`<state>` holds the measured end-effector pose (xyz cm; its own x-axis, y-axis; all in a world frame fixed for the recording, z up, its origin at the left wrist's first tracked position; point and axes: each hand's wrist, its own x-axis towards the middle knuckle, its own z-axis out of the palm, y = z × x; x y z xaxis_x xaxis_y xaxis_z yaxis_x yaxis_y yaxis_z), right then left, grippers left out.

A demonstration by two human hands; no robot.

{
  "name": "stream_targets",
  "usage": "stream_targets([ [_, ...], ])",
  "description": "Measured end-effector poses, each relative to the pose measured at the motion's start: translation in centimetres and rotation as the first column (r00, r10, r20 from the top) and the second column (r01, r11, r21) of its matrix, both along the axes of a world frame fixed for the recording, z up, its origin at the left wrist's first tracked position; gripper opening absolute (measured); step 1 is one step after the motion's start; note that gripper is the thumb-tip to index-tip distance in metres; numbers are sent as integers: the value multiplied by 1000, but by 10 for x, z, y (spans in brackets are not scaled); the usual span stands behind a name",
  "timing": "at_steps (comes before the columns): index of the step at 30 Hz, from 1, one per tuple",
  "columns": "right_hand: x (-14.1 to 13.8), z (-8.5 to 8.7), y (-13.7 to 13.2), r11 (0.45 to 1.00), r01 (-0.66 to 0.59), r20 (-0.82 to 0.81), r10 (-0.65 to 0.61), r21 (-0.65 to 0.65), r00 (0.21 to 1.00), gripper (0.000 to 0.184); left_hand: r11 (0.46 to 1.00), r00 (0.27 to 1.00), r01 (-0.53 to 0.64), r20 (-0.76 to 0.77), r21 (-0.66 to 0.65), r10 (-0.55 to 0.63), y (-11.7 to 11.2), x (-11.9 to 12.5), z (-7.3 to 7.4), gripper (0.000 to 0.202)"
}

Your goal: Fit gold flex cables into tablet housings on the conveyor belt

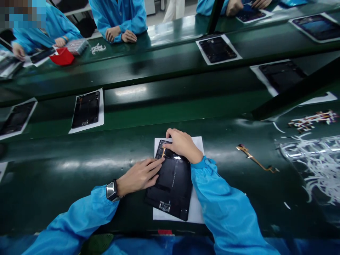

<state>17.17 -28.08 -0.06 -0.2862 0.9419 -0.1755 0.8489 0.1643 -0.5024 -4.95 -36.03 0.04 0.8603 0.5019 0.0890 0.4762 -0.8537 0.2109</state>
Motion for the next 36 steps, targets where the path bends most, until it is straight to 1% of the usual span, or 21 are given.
stream_targets([
  [4, 0, 1, -1, 1000, -1, -9, 2, 11, 1000, 26, 1000, 1000, 24, -8, 15, -24, -2, -3, -2, 31],
  [6, -1, 1, -1, 1000, -1, -14, 1, 16, 1000, 25, 1000, 1000, 16, 16, 0, -16, -2, -5, -4, 32],
  [10, 1, 0, -1, 1000, -23, -48, 24, 20, 999, 22, 997, 992, -29, 119, -75, 38, -1, -12, -9, 36],
  [13, 8, 2, 1, 997, -75, -126, 72, -12, 989, 13, 990, 983, -18, 178, -141, 43, 0, -18, -9, 38],
  [14, 11, 4, 1, 996, -90, -151, 86, -20, 985, 13, 987, 981, -8, 188, -159, 38, 1, -19, -9, 37],
  [16, 17, 12, -1, 995, -100, -178, 95, -19, 979, 22, 985, 982, 8, 187, -173, 24, 0, -21, -9, 37],
  [18, 22, 25, -4, 997, -81, -197, 79, -1, 977, 27, 988, 985, 28, 170, -152, -1, -1, -21, -9, 35],
  [20, 26, 42, -11, 999, -48, -242, 46, 1, 969, 26, 992, 990, 37, 138, -121, -20, -3, -19, -10, 35],
  [23, 28, 69, -28, 1000, 29, -314, -30, -10, 949, 23, 997, 995, 44, 93, -65, -38, -7, -15, -11, 34],
  [25, 29, 82, -43, 995, 96, -345, -94, -11, 934, 24, 998, 995, 51, 83, -40, -47, -8, -14, -12, 32],
  [26, 29, 85, -51, 993, 117, -360, -115, -18, 926, 25, 998, 995, 54, 90, -34, -51, -8, -14, -12, 32],
  [28, 29, 85, -67, 990, 129, -390, -140, -53, 910, 28, 998, 990, 57, 133, -39, -51, -8, -17, -15, 32],
  [31, 27, 68, -88, 988, 110, -380, -142, -106, 914, 27, 995, 967, 48, 255, -91, -24, -5, -22, -20, 32],
  [33, 22, 54, -100, 993, 100, -334, -116, -64, 935, 23, 988, 937, 18, 348, -152, 37, -2, -25, -23, 30],
  [36, 9, 35, -112, 996, 61, -245, -42, 70, 969, 17, 975, 891, -36, 435, -221, 132, 1, -27, -24, 32],
])
